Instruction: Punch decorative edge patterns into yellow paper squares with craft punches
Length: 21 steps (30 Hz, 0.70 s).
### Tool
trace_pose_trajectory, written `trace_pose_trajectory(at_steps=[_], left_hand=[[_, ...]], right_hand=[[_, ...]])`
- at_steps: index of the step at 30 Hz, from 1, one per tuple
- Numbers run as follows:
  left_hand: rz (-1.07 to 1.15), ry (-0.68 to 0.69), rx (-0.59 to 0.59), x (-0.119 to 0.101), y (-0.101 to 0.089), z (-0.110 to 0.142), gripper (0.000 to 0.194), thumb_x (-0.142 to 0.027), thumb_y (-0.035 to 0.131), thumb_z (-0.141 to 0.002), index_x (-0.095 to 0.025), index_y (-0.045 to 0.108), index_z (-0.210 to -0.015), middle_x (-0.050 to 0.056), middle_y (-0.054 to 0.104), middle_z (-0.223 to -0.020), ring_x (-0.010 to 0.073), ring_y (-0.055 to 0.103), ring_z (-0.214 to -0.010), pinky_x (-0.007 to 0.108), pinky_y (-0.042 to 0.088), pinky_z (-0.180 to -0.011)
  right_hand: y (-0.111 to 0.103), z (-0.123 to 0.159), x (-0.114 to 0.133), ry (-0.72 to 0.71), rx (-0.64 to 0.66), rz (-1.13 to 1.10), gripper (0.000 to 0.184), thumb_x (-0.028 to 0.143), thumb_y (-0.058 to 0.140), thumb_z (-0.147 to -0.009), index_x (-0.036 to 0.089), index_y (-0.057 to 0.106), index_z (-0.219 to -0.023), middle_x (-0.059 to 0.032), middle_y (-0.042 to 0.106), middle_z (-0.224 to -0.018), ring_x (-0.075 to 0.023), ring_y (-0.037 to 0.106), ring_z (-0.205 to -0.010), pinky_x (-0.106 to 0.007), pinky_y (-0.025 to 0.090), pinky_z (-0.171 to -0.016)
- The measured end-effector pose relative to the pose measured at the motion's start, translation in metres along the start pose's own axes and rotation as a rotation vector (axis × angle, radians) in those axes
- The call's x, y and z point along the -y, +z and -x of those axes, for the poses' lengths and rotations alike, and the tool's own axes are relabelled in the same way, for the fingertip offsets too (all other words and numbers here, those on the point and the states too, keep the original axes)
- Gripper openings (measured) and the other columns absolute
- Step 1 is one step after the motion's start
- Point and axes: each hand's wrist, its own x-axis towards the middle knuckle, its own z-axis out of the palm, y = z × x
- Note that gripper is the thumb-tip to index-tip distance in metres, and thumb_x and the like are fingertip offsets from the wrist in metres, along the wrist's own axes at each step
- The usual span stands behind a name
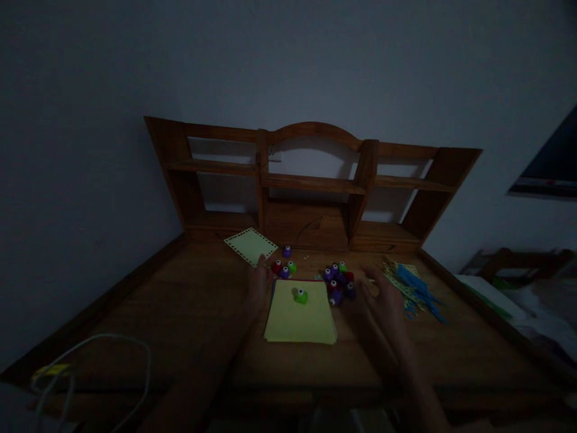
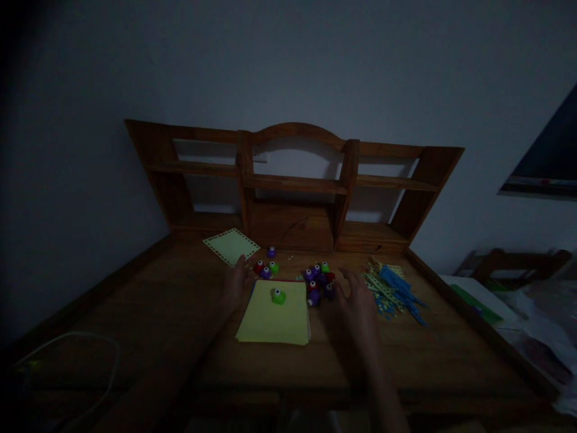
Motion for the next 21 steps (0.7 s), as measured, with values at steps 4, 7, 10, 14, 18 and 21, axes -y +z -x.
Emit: trace_pose_trajectory(at_steps=[4,7,10,14,18,21], left_hand=[[-0.007,0.047,0.025,0.001,0.002,0.003,0.04,-0.048,0.058,-0.082,-0.011,0.068,-0.089,0.001,0.062,-0.056,0.0086,0.046,-0.042,0.019,0.035,-0.041],[-0.1,0.063,-0.001,0.001,0.001,0.003,0.038,-0.048,0.06,-0.082,-0.013,0.065,-0.068,0.0,0.056,-0.048,0.0099,0.048,-0.042,0.02,0.036,-0.042],[-0.163,0.102,-0.018,-0.001,-0.002,0.003,0.039,-0.046,0.063,-0.079,-0.015,0.059,-0.057,0.001,0.055,-0.046,0.0118,0.051,-0.044,0.021,0.037,-0.043],[-0.17,0.121,-0.044,-0.005,-0.004,0.005,0.034,-0.046,0.065,-0.078,-0.013,0.065,-0.067,0.003,0.062,-0.054,0.014,0.056,-0.048,0.023,0.04,-0.045],[-0.186,0.121,-0.031,-0.007,-0.002,0.007,0.036,-0.048,0.066,-0.077,-0.012,0.067,-0.072,0.007,0.067,-0.063,0.016,0.06,-0.054,0.023,0.042,-0.047],[-0.205,0.134,-0.035,-0.007,0.0,0.006,0.035,-0.047,0.067,-0.075,-0.012,0.068,-0.071,0.007,0.068,-0.062,0.0163,0.06,-0.053,0.023,0.041,-0.047]], right_hand=[[-0.016,-0.045,-0.043,-0.095,0.218,0.072,0.031,0.03,0.052,-0.084,0.018,0.066,-0.109,-0.0114,0.071,-0.104,-0.026,0.068,-0.09,-0.038,0.051,-0.078],[-0.014,-0.08,-0.053,-0.12,0.244,0.085,0.029,0.033,0.05,-0.086,0.017,0.068,-0.103,-0.0096,0.073,-0.091,-0.0226,0.068,-0.078,-0.031,0.049,-0.068],[0.001,-0.093,-0.048,-0.109,0.258,0.137,0.035,0.044,0.048,-0.088,0.018,0.071,-0.095,-0.0079,0.072,-0.077,-0.0215,0.067,-0.068,-0.028,0.045,-0.06],[0.029,-0.073,-0.042,-0.07,0.244,0.075,0.043,0.048,0.04,-0.092,0.018,0.069,-0.099,-0.0064,0.072,-0.075,-0.0204,0.066,-0.068,-0.027,0.044,-0.06],[0.044,-0.056,-0.043,-0.195,0.265,-0.021,0.034,0.045,0.048,-0.09,0.021,0.068,-0.099,-0.007,0.07,-0.089,-0.0221,0.065,-0.081,-0.031,0.048,-0.072],[0.046,-0.054,-0.041,-0.319,0.239,-0.075,0.027,0.041,0.054,-0.088,0.021,0.068,-0.1,-0.0087,0.065,-0.097,-0.024,0.06,-0.093,-0.036,0.047,-0.083]])
